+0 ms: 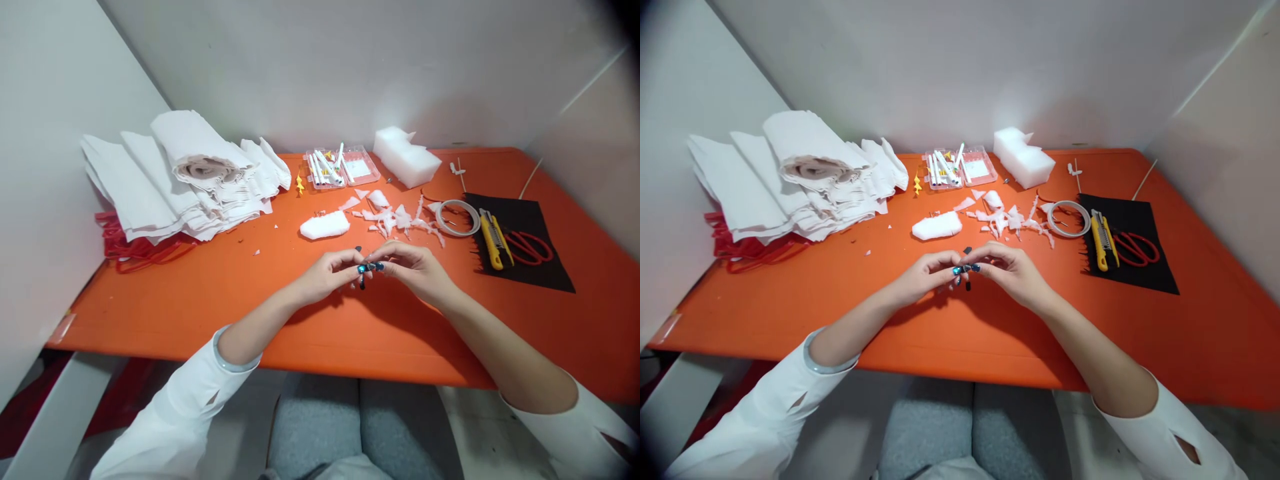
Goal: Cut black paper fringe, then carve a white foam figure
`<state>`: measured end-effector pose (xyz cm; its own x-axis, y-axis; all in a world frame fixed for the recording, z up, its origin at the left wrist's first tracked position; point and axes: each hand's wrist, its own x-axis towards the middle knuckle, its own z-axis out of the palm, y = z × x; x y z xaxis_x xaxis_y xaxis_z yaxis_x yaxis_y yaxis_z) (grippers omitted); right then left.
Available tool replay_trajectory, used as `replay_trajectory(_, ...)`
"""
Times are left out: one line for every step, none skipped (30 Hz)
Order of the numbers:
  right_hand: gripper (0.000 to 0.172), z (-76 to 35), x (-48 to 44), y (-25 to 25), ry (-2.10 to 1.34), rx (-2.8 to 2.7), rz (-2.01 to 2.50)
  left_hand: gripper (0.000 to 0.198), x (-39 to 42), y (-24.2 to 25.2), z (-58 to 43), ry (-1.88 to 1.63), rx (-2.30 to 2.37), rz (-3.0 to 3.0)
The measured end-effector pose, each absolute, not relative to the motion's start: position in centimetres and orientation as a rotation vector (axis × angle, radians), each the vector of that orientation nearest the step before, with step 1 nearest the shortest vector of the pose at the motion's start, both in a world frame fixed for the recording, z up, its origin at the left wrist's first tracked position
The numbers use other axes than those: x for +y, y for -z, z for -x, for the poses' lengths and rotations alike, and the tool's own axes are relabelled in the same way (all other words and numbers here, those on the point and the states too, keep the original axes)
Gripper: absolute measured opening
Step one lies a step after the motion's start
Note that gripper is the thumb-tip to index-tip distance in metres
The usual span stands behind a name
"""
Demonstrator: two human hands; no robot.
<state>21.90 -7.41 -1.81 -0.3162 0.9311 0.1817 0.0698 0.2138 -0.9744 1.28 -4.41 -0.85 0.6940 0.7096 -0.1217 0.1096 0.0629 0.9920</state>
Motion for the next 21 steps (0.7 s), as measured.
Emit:
replay_trajectory(0.015, -21.86, -7.38, 1.93, -1.213, -1.595, 0.953, 0.026, -4.41, 0.85, -1.28, -0.508, 0.719, -1.453)
replay_trajectory(0.014, -21.8, -7.36, 2.05, -1.205, -1.585, 0.945, 0.027, -4.43, 0.84, -1.29, -0.496, 0.718, -1.445)
replay_trajectory(0.013, -21.73, -7.35, 2.16, -1.202, -1.573, 0.945, 0.028, -4.44, 0.82, -1.31, -0.483, 0.717, -1.437)
replay_trajectory(0.013, -21.66, -7.36, 2.25, -1.202, -1.563, 0.95, 0.029, -4.46, 0.8, -1.33, -0.473, 0.717, -1.43)
replay_trajectory(0.012, -21.6, -7.37, 2.31, -1.199, -1.557, 0.955, 0.029, -4.48, 0.76, -1.35, -0.467, 0.718, -1.424)
replay_trajectory(0.011, -21.56, -7.39, 2.34, -1.19, -1.56, 0.959, 0.029, -4.5, 0.72, -1.36, -0.461, 0.721, -1.42)
replay_trajectory(0.01, -21.54, -7.42, 2.33, -1.17, -1.571, 0.96, 0.029, -4.52, 0.67, -1.38, -0.455, 0.725, -1.415)
replay_trajectory(0.009, -21.54, -7.45, 2.29, -1.141, -1.595, 0.96, 0.028, -4.54, 0.63, -1.4, -0.45, 0.729, -1.412)
replay_trajectory(0.008, -21.57, -7.47, 2.23, -1.104, -1.626, 0.961, 0.027, -4.57, 0.59, -1.42, -0.443, 0.732, -1.411)
replay_trajectory(0.008, -21.61, -7.49, 2.17, -1.064, -1.662, 0.962, 0.026, -4.59, 0.57, -1.44, -0.436, 0.734, -1.413)
replay_trajectory(0.008, -21.65, -7.5, 2.1, -1.028, -1.696, 0.964, 0.025, -4.61, 0.56, -1.47, -0.428, 0.736, -1.418)
replay_trajectory(0.008, -21.7, -7.5, 2.04, -0.999, -1.728, 0.969, 0.024, -4.63, 0.58, -1.49, -0.423, 0.74, -1.426)
replay_trajectory(0.008, -21.75, -7.49, 2.0, -0.975, -1.762, 0.974, 0.022, -4.65, 0.61, -1.53, -0.427, 0.747, -1.434)
replay_trajectory(0.009, -21.78, -7.49, 1.98, -0.955, -1.796, 0.98, 0.022, -4.66, 0.66, -1.56, -0.437, 0.756, -1.445)
replay_trajectory(0.01, -21.81, -7.48, 1.96, -0.936, -1.827, 0.989, 0.021, -4.67, 0.7, -1.6, -0.453, 0.765, -1.457)
replay_trajectory(0.012, -21.84, -7.48, 1.95, -0.919, -1.853, 1.002, 0.021, -4.68, 0.74, -1.62, -0.472, 0.777, -1.47)
replay_trajectory(0.013, -21.85, -7.48, 1.93, -0.906, -1.871, 1.022, 0.021, -4.68, 0.76, -1.64, -0.485, 0.786, -1.482)
replay_trajectory(0.014, -21.86, -7.5, 1.9, -0.902, -1.874, 1.045, 0.021, -4.67, 0.77, -1.64, -0.492, 0.794, -1.486)
replay_trajectory(0.014, -21.86, -7.52, 1.84, -0.919, -1.859, 1.067, 0.022, -4.65, 0.76, -1.64, -0.489, 0.797, -1.482)
replay_trajectory(0.015, -21.84, -7.54, 1.77, -0.96, -1.825, 1.084, 0.022, -4.63, 0.75, -1.62, -0.483, 0.799, -1.47)
replay_trajectory(0.016, -21.82, -7.57, 1.69, -1.021, -1.778, 1.094, 0.023, -4.61, 0.74, -1.59, -0.479, 0.797, -1.449)
